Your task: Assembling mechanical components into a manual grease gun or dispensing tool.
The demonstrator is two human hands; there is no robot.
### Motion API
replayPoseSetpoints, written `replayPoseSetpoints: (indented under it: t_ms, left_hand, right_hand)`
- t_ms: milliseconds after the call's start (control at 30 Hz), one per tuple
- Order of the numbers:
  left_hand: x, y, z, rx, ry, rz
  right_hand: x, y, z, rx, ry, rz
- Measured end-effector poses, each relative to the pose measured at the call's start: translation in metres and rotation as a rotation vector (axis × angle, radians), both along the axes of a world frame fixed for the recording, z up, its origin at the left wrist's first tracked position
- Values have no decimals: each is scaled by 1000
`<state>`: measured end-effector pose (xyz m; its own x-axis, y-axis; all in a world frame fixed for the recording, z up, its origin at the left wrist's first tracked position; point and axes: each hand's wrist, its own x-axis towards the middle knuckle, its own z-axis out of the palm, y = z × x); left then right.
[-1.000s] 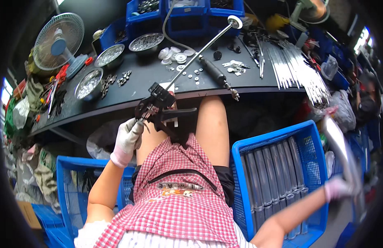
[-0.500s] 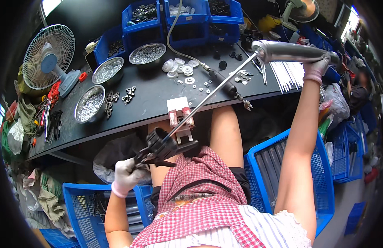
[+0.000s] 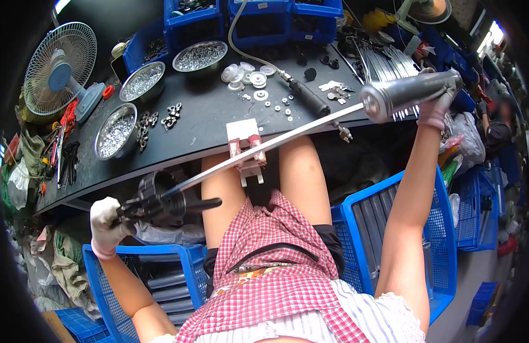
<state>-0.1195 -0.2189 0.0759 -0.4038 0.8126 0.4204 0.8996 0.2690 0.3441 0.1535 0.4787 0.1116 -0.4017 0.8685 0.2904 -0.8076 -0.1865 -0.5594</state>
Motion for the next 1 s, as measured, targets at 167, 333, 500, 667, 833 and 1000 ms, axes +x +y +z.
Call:
replayPoseSetpoints:
  t_ms: [167, 333, 500, 667, 833, 1000]
  left_hand:
    - [-14, 15, -3, 62, -246, 13]
    - [18, 56, -4, 39, -187, 12]
    - [47, 90, -24, 62, -352, -36]
    - [59, 99, -58, 154, -285, -141]
    - [42, 87, -63, 246, -509, 3]
    - [24, 85, -53, 217, -511, -37]
  right_hand:
    - [-1, -4, -17, -66, 60, 57]
    - [-21, -29, -9, -163, 136, -410]
    - [-60, -70, -25, -42, 115, -223]
    - [-102, -93, -30, -91, 295, 164]
    - [-100, -116, -41, 94, 129, 254]
    - [-88, -122, -52, 30, 225, 255]
